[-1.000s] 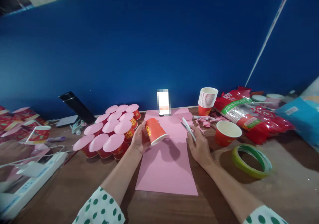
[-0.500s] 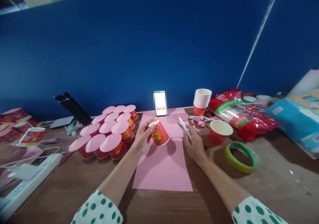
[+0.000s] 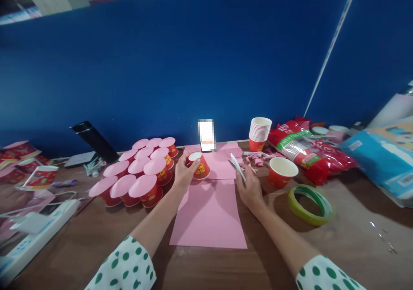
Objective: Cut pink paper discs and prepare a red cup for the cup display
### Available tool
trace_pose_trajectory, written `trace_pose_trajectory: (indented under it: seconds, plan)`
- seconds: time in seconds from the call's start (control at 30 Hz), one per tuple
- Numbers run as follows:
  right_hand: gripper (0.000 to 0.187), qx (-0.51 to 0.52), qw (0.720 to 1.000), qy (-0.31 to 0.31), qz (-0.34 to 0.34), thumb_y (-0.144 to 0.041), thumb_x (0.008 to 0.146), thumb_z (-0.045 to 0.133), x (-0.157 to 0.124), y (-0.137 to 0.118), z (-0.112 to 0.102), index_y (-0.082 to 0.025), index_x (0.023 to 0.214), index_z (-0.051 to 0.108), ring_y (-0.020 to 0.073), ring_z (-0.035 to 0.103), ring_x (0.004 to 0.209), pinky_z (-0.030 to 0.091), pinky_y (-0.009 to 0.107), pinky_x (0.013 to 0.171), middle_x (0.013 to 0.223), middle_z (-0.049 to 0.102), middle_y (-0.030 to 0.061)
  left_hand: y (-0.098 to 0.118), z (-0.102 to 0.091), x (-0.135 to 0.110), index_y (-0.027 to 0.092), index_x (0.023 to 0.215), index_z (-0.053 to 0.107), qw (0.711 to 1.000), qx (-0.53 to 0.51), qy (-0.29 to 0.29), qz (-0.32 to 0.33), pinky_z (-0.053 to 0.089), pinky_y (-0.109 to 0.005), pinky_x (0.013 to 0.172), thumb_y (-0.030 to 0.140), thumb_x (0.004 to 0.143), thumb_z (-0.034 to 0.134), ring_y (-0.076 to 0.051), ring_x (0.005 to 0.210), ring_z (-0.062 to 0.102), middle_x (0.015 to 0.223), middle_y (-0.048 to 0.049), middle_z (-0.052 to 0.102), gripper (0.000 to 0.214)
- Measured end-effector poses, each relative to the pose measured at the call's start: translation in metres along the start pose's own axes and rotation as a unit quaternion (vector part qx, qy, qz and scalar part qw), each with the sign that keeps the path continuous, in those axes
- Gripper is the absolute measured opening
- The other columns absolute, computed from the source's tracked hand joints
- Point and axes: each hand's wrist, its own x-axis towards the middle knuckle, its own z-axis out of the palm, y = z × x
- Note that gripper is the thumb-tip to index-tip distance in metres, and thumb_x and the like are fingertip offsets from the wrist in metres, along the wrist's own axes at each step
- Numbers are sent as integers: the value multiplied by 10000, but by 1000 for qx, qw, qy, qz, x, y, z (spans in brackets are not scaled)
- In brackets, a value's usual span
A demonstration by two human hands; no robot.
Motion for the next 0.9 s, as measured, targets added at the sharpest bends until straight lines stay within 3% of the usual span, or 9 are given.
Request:
trace_pose_trajectory:
  seconds: [0.1, 0.23, 0.37, 0.43, 0.53, 0.63, 0.7, 0.9]
  plan:
    - [315, 1, 1000, 0, -3, -333, 939, 428, 0, 0, 0, -154, 1160, 562, 278, 655, 1005, 516, 399, 858, 1085, 698, 148, -7, 5, 1, 237, 950, 676, 992, 106, 8, 72, 435, -324, 939, 205, 615, 831, -192, 982, 599, 967, -20, 658, 370]
    - [315, 2, 1000, -4, -5, -333, 935, 432, 0, 1, 0, -150, 1157, 560, 279, 654, 1005, 514, 403, 865, 1079, 698, 151, -12, 6, 3, 251, 925, 673, 991, 111, -16, 76, 397, -360, 1012, 154, 590, 833, -220, 1091, 573, 999, -21, 667, 384]
    - [303, 1, 1000, -5, 3, -331, 930, 433, 0, 1, 1, -157, 1140, 565, 278, 659, 978, 517, 399, 835, 1053, 703, 143, -8, 3, -2, 297, 1106, 625, 986, 125, -5, 110, 246, -404, 1150, 217, 622, 850, -251, 1318, 414, 1281, -33, 576, 540]
    - [287, 0, 1000, -10, 6, -326, 926, 435, 0, 1, 1, -165, 1121, 571, 263, 671, 891, 525, 372, 767, 982, 710, 123, -4, 3, -9, 305, 1196, 590, 981, 132, -8, 146, 208, -411, 1169, 269, 686, 819, -257, 1329, 387, 1357, -49, 512, 560]
    - [259, -2, 1000, -19, 7, -313, 919, 440, 0, -1, 1, -172, 1095, 567, 242, 664, 785, 517, 346, 695, 889, 703, 92, 2, 7, -30, 285, 1125, 646, 971, 136, -58, 189, 255, -410, 1145, 274, 771, 745, -269, 1244, 445, 1231, -75, 572, 367]
    - [218, -9, 1000, -27, 0, -316, 932, 423, 1, -6, -2, -182, 1045, 553, 239, 649, 753, 504, 346, 677, 839, 685, 77, -1, 11, -56, 270, 1014, 703, 961, 168, -144, 168, 389, -406, 1021, 273, 814, 693, -250, 1017, 569, 1050, -68, 646, 201]
    - [192, -14, 999, -37, -11, -323, 953, 399, -1, -11, -7, -196, 990, 538, 231, 636, 721, 493, 336, 658, 800, 670, 65, -6, 12, -72, 248, 976, 729, 955, 176, -186, 152, 423, -399, 963, 267, 794, 712, -253, 969, 588, 996, -80, 668, 184]
    - [208, -18, 988, -116, -101, -301, 974, 342, -21, -37, -12, -211, 898, 514, 193, 622, 610, 455, 282, 580, 692, 641, 36, -24, 6, -97, 226, 1300, 577, 953, 159, -246, 73, 447, -404, 971, 339, 843, 672, -277, 1117, 582, 1266, -138, 610, 481]
